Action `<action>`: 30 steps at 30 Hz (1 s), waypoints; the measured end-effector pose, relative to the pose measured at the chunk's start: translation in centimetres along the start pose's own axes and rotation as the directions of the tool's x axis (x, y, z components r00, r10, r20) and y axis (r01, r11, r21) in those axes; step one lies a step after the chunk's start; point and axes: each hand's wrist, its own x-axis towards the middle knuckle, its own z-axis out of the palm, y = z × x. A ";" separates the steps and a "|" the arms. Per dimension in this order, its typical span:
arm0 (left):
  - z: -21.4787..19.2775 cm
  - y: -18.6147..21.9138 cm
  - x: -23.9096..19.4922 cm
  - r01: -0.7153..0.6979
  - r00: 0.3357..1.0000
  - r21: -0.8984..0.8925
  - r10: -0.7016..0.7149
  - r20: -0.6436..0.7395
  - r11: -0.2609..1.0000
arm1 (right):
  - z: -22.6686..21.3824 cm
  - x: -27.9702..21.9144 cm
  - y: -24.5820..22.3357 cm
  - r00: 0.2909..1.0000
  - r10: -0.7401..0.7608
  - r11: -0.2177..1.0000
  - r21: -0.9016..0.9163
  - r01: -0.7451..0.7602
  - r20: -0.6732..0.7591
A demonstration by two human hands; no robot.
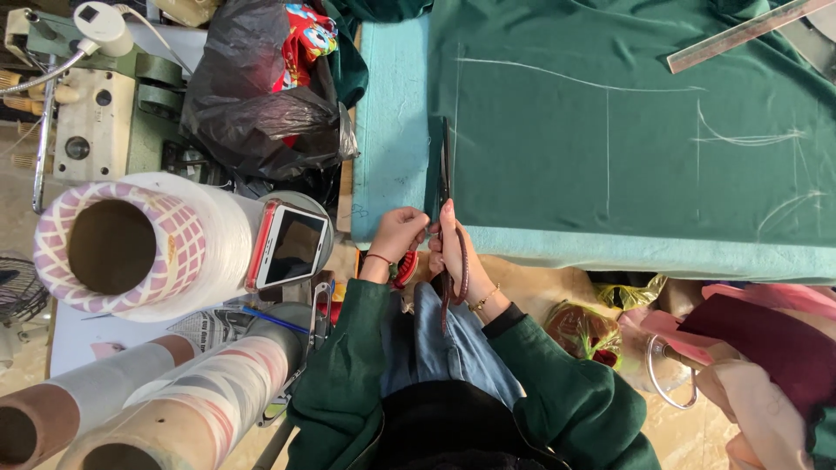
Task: Marking green fabric with chalk and a ruler before cutting out pattern pieces with scissors
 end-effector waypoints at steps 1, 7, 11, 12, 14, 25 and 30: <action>-0.1 0.2 0.0 0.004 1.000 0.021 -0.004 0.001 1.000 | 0.2 -0.1 -0.7 1.000 0.004 1.000 -0.012 -0.004 -0.004; -0.3 1.2 -1.0 0.030 0.999 0.041 -0.029 -0.013 0.999 | 0.9 0.8 -3.5 1.000 -0.007 0.999 -0.050 0.006 -0.013; -0.2 2.0 -1.8 0.041 0.999 0.017 -0.041 -0.016 0.999 | 0.3 2.9 -2.9 1.000 -0.017 1.000 -0.020 0.017 -0.001; -0.3 2.0 -1.7 0.042 0.999 0.016 -0.042 -0.016 0.999 | 0.4 2.8 -3.0 1.000 -0.016 1.000 -0.020 0.016 -0.001; -0.5 1.8 -1.7 0.050 0.999 0.028 -0.050 -0.002 0.998 | 0.6 2.8 -3.1 1.000 -0.019 1.000 -0.016 0.019 0.001; -0.5 3.2 -2.6 0.071 0.997 -0.028 -0.070 0.029 0.997 | 1.3 4.9 -6.0 1.000 -0.009 1.000 -0.006 0.009 0.017; -0.5 3.0 -2.6 0.078 0.996 -0.056 -0.075 0.052 0.995 | 1.5 5.4 -6.7 1.000 0.002 1.000 0.003 -0.002 0.009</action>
